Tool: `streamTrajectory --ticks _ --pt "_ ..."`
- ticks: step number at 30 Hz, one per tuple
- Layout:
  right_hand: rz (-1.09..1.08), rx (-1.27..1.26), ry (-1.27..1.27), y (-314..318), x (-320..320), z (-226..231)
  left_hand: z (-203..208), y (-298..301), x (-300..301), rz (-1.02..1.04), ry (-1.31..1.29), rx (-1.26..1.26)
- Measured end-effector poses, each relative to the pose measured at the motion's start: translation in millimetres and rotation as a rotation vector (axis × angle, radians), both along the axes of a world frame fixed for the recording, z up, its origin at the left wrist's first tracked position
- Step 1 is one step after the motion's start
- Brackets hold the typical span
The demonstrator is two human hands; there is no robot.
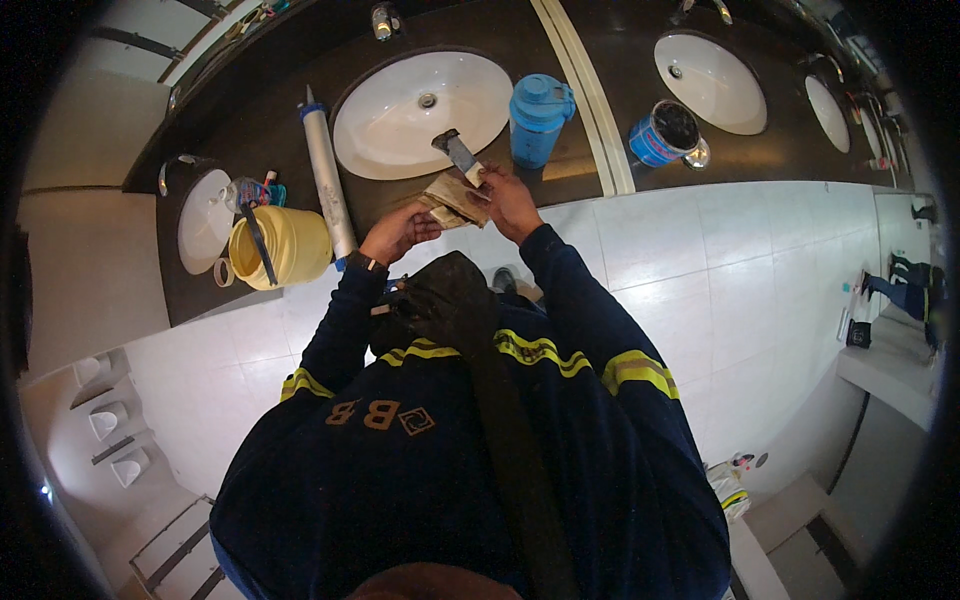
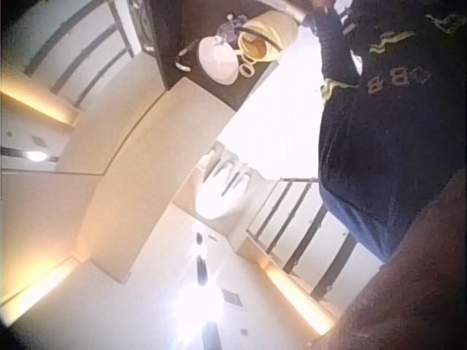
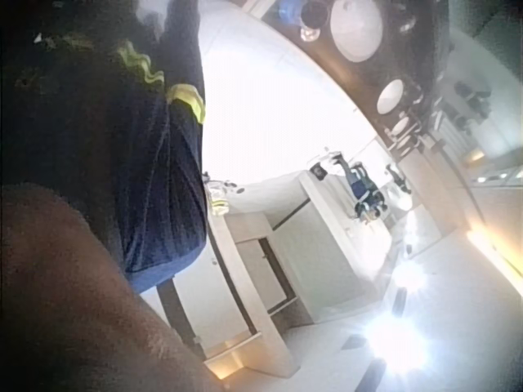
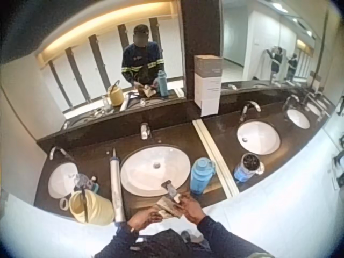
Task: The person scoops dark adhesive from a can with a putty knife and spreads it onto a small rectangular tile. They then squeeze a white sealant from a tube onto the same tile and continue spreading the materials with the putty knife.
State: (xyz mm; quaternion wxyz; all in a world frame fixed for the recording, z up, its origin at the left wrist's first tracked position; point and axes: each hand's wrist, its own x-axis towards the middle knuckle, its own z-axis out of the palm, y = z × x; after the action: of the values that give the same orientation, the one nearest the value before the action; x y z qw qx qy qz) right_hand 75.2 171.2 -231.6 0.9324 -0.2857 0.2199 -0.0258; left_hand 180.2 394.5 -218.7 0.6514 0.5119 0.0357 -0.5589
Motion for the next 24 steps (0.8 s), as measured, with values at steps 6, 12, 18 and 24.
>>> streamTrajectory --ticks 6,12,18,24 --pt "-0.030 -0.300 -0.056 -3 -4 17 35 -18 -1 -0.074 -0.165 0.159" --pt "-0.067 -0.851 -0.023 22 -7 37 45 -23 -2 -0.055 -0.190 0.194" --pt "-0.033 -1.285 -0.020 32 -19 55 51 -29 -7 -0.048 -0.206 0.176" --pt "0.010 -1.468 -0.039 35 -24 46 24 -19 -10 -0.077 -0.250 -0.032"
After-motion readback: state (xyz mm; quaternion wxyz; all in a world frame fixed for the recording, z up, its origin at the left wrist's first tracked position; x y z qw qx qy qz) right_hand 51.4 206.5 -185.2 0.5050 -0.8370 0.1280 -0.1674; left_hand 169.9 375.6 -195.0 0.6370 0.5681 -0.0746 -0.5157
